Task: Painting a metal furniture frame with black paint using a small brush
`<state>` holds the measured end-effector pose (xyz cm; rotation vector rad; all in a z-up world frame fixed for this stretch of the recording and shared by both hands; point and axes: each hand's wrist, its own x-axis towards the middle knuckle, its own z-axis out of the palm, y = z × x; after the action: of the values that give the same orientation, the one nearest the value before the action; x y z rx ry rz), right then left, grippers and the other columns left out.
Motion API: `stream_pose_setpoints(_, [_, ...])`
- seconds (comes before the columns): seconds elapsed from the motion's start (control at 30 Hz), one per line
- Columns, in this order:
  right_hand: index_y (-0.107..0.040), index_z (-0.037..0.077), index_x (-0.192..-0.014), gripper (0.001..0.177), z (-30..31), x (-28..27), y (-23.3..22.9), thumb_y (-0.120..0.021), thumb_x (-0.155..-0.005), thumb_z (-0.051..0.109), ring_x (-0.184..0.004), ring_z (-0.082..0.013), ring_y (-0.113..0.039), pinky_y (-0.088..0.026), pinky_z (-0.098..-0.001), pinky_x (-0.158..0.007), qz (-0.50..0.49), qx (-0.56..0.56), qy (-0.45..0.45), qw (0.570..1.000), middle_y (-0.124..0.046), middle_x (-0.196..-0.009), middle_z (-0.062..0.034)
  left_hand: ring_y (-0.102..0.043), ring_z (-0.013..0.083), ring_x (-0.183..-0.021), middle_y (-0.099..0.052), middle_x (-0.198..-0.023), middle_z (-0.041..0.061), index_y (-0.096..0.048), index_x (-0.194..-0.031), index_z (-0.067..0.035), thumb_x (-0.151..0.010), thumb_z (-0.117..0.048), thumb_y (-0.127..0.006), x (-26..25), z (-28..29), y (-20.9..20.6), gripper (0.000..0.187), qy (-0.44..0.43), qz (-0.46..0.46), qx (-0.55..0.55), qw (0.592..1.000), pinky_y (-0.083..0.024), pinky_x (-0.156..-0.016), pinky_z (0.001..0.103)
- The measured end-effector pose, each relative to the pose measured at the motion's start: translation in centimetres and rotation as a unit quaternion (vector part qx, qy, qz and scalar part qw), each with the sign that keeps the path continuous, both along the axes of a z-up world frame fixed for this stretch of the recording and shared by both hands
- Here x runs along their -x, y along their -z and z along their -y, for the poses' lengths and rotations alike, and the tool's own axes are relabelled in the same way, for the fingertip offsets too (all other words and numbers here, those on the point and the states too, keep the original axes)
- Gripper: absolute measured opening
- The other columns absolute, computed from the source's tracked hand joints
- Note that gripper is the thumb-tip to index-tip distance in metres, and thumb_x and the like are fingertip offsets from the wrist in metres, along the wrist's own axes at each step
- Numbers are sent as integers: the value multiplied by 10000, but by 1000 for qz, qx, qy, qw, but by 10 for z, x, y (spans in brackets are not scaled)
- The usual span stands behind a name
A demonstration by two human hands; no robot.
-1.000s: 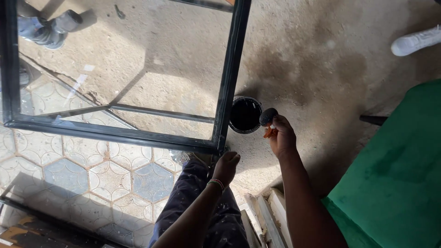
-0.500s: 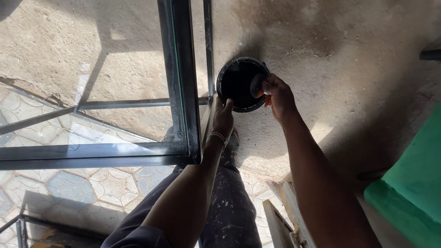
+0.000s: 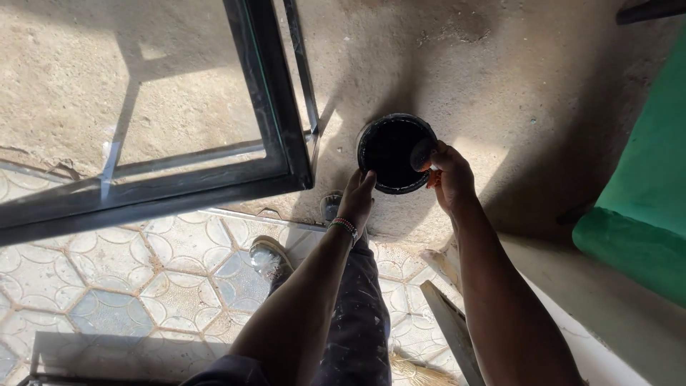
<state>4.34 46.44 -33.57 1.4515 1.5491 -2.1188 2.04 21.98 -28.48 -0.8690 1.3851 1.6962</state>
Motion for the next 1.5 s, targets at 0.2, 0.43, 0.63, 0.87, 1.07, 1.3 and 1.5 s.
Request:
stream_pose_setpoints(0.2, [-761,107,-1143,100,28,-30,-11,-759,-1043,107,-530,-185,-585,-485,-310,-501,-51,-76,-30,995,-692,-805,-104,-377,442,-1786,-411,-1927,224,-444,-1856,-133,-1176,-605,-720,-12,27,-32,873,9,38,-51,998,-373,-1383,729])
stream_pose_setpoints(0.43, [-821,186,-1303,231,225,-10,-270,-695,-1112,217,-1613,-418,-686,-574,-609,-1289,-246,208,92,942,-761,-1656,-235,-638,380,-1602,-674,-1704,181,-592,-1722,-52,-1225,-297,-627,9,164,-145,555,-248,4,-144,958,-503,-1342,600])
stream_pose_setpoints(0.63, [-863,210,-1318,249,305,17,-295,-716,-1121,173,-1598,-350,-691,-330,-724,-1456,-268,315,124,902,-866,-1491,-115,-815,357,-1354,-893,-1329,147,-861,-1277,-141,-1173,-566,-491,45,320,-156,574,-502,-128,-255,816,-531,-1324,628])
stream_pose_setpoints(0.87, [-836,170,-1233,164,310,44,-263,-802,-1092,91,-1322,-281,-837,-556,-563,-1376,-316,271,147,897,-914,-1312,-102,-762,377,-1230,-828,-1242,155,-787,-1252,-118,-1144,-830,-380,88,315,-221,827,-581,-96,-280,758,-584,-1222,673])
stream_pose_setpoints(1.07, [-865,248,-1128,163,258,72,-287,-772,-1098,117,-1223,-206,-862,-489,-545,-1437,-317,225,117,914,-928,-1167,-29,-755,383,-1154,-812,-1066,144,-826,-1050,-130,-1154,-885,-271,89,260,-235,943,-599,-41,-295,743,-554,-1261,674])
stream_pose_setpoints(1.3, [-836,226,-1041,192,179,109,-314,-715,-1088,85,-1133,-167,-848,-520,-471,-1438,-303,179,45,935,-879,-1022,-34,-763,405,-1162,-747,-1017,123,-828,-1070,-122,-1152,-905,-345,85,178,-215,924,-610,29,-389,690,-568,-1253,721])
stream_pose_setpoints(1.5, [-819,208,-1037,191,136,104,-277,-687,-1085,80,-1195,-144,-849,-543,-435,-1405,-285,167,11,944,-896,-1084,-23,-786,399,-1169,-740,-953,114,-839,-1048,-109,-1207,-765,-336,66,149,-210,842,-641,34,-385,663,-536,-1327,686])
